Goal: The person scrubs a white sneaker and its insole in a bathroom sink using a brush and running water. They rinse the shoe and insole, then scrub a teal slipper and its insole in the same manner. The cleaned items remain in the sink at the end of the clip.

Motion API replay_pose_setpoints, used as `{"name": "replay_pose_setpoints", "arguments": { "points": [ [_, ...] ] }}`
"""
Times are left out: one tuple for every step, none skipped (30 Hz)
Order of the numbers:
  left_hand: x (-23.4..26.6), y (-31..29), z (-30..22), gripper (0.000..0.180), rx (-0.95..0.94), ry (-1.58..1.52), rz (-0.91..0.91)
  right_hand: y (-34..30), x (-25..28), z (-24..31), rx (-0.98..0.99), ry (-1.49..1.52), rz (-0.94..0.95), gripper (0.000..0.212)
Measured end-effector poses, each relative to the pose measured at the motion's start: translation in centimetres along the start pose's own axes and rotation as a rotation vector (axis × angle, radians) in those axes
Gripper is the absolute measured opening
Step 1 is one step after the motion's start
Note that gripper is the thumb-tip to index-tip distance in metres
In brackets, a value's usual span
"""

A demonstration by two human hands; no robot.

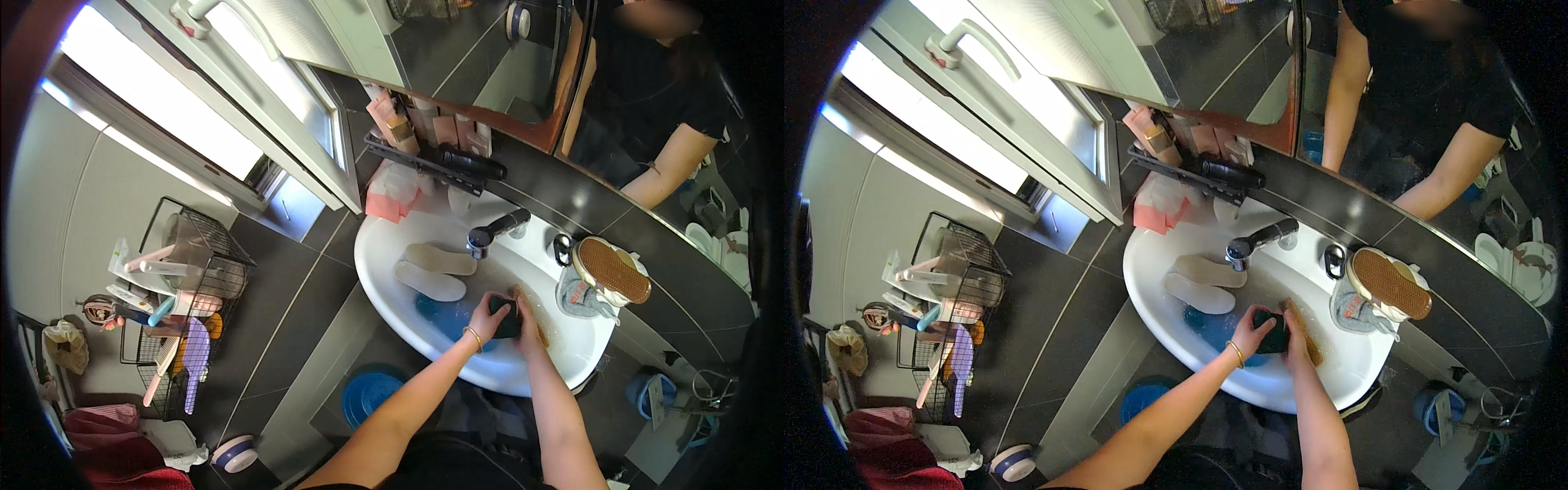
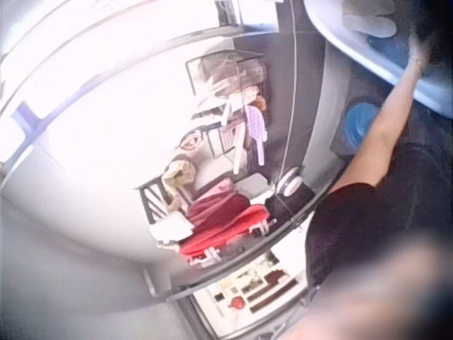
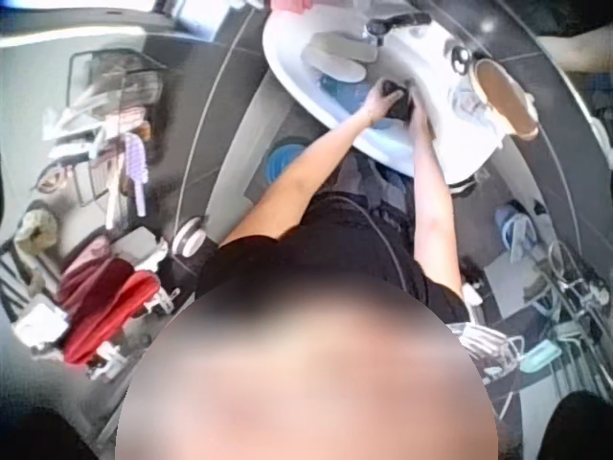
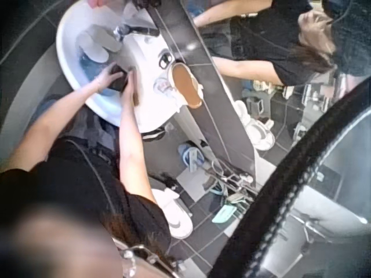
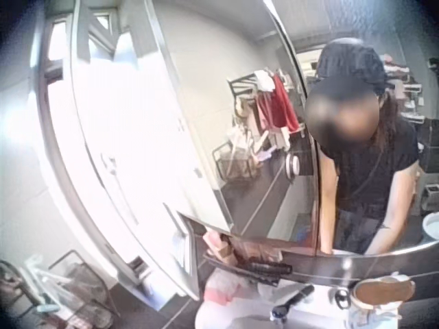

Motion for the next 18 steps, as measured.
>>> {"name": "replay_pose_setpoints", "arguments": {
  "points": [
    [-0.5,0.2,-0.1,0.034,0.002,-0.003,-0.008,-0.5,-0.7,0.3,-0.061,0.126,0.035,0.056],
    [-0.8,0.4,-0.3,0.034,0.004,-0.005,-0.014,-0.9,-1.3,0.5,-0.122,0.254,0.070,0.056],
    [-1.0,0.7,-0.5,0.034,0.005,-0.006,-0.019,-1.2,-2.0,0.8,-0.111,0.383,0.120,0.053],
    [-1.3,0.7,-0.5,0.034,-0.004,0.142,-0.043,-1.2,-2.2,0.7,-0.103,0.417,0.112,0.053],
    [-1.5,0.7,-0.5,0.034,-0.013,0.290,-0.067,-1.2,-2.4,0.6,-0.095,0.451,0.105,0.053],
    [-1.5,0.8,-0.5,0.034,-0.022,0.440,-0.091,-1.1,-2.7,0.5,-0.086,0.487,0.097,0.053],
    [-1.6,1.0,-0.6,0.035,-0.044,0.582,-0.134,-1.1,-2.8,0.4,-0.077,0.461,0.097,0.049],
    [-1.6,1.1,-0.6,0.036,-0.067,0.726,-0.176,-1.0,-2.9,0.4,-0.066,0.437,0.096,0.046],
    [-1.6,1.4,-0.7,0.038,-0.092,0.871,-0.216,-0.9,-3.1,0.3,-0.052,0.414,0.094,0.043],
    [-2.0,1.5,-0.4,0.040,-0.110,1.015,-0.255,-0.9,-3.1,0.0,-0.046,0.395,0.090,0.042],
    [-2.4,2.1,0.5,0.050,0.005,1.030,-0.112,-0.8,-3.1,0.0,-0.023,0.480,0.070,0.048],
    [-2.0,2.6,1.3,0.052,-0.011,0.999,-0.085,-0.2,-3.6,-0.2,0.039,0.484,0.099,0.047],
    [-1.7,2.4,3.0,0.058,-0.212,0.751,-0.103,-0.1,-4.7,-0.1,0.109,0.510,0.124,0.038],
    [-2.1,2.4,3.9,0.060,-0.282,0.660,-0.127,0.4,-4.3,-0.4,0.155,0.470,0.091,0.038],
    [-2.4,1.7,4.3,0.061,-0.163,0.556,0.007,0.3,-4.4,-0.3,0.152,0.452,0.051,0.037],
    [-3.3,1.1,3.6,0.059,-0.083,0.450,-0.033,0.7,-2.4,-1.2,0.154,0.376,-0.070,0.037],
    [-2.8,0.7,3.8,0.060,-0.040,0.367,0.042,0.4,-2.6,-1.0,0.010,0.366,-0.164,0.035],
    [-2.0,0.7,4.5,0.061,-0.026,0.156,0.150,1.3,-1.6,-1.5,0.035,0.351,-0.190,0.034]
  ]
}}
Point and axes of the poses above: each hand's wrist, its own y-axis towards the middle knuckle, its own x-axis out of the back of the hand, z = x × y, the point moved 1 cm from there along y, towards the middle knuckle, and after that the axes turned 15 degrees about z, right-handed, at the moved point
